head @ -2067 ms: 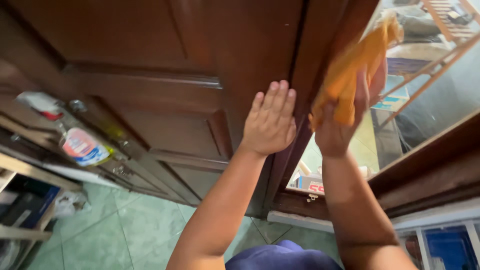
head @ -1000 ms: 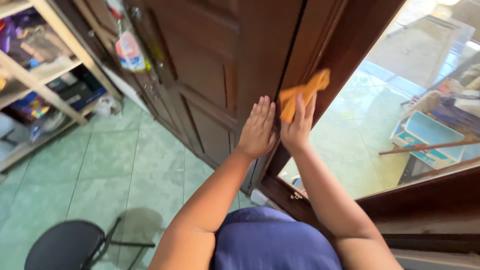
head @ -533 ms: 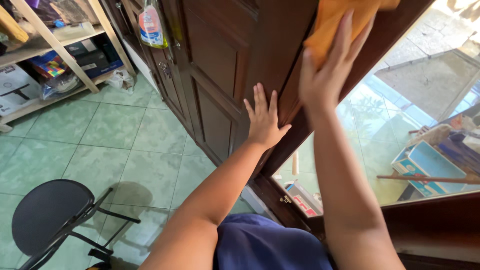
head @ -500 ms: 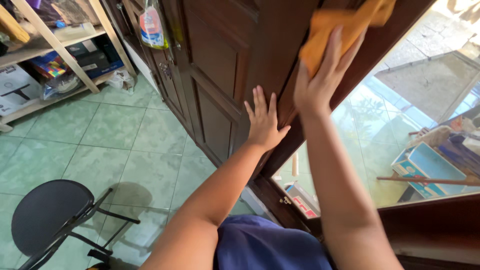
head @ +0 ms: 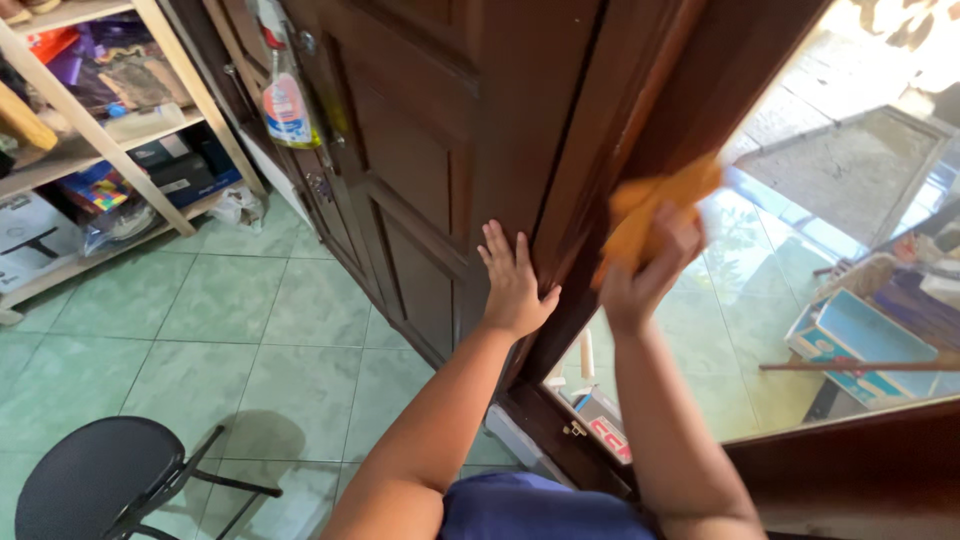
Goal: The person wipes the slats of window blinds with a cloth, then cleans the frame and edges of a glass door.
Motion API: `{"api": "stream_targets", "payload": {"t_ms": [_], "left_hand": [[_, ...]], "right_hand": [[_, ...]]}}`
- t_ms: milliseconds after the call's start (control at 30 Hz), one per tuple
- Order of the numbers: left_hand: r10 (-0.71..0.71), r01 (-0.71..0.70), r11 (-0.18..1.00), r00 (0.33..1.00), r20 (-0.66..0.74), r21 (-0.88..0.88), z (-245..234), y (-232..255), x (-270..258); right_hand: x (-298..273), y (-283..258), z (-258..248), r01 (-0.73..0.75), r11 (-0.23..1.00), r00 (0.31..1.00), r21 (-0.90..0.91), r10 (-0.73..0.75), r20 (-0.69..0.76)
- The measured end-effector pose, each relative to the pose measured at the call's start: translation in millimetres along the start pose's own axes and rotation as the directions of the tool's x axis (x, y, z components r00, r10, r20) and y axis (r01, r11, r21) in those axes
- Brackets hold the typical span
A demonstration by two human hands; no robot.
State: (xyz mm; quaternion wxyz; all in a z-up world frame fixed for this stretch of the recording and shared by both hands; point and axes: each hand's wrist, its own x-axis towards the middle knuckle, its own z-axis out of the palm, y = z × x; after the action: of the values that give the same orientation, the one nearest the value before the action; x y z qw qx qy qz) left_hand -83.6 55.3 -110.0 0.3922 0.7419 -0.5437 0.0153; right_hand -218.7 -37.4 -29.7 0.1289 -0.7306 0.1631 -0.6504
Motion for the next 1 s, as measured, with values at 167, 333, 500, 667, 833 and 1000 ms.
{"api": "stream_targets", "payload": {"t_ms": [167,333,500,667,833,1000], "left_hand": [[0.042,-0.044,0.999,0.996,-0.076,-0.030,4,-3,-1],[0.098,-0.103,0.994,0.984,-0.149,-0.024,29,-22,-6],[0.176,-0.180,0.984,0.952,-0.250,0.010,40,-32,-10],[0.082,-0.082,0.997,0.992,-0.092,0.004,20,-15,-4],[0.093,-0.093,0.996,0.990,-0.105,0.007,14,-11,-1],[0.026,-0.026,1.000,0.999,0.028,-0.001,24,-18,-7]], "right_hand": [[52,-18,52,-0.279,0.861,0.952,0.425,0.191,0.238],[-36,8,71,0.022,0.995,0.994,-0.094,-0.012,0.106],[-102,10,41,-0.072,0.991,0.978,-0.109,0.091,0.185],[-17,-15,23,0.046,0.989,0.997,-0.139,-0.053,-0.050],[40,-37,64,0.037,0.999,0.995,-0.010,-0.036,0.088],[-23,-2,67,0.063,0.992,0.991,-0.111,-0.049,0.128]]}}
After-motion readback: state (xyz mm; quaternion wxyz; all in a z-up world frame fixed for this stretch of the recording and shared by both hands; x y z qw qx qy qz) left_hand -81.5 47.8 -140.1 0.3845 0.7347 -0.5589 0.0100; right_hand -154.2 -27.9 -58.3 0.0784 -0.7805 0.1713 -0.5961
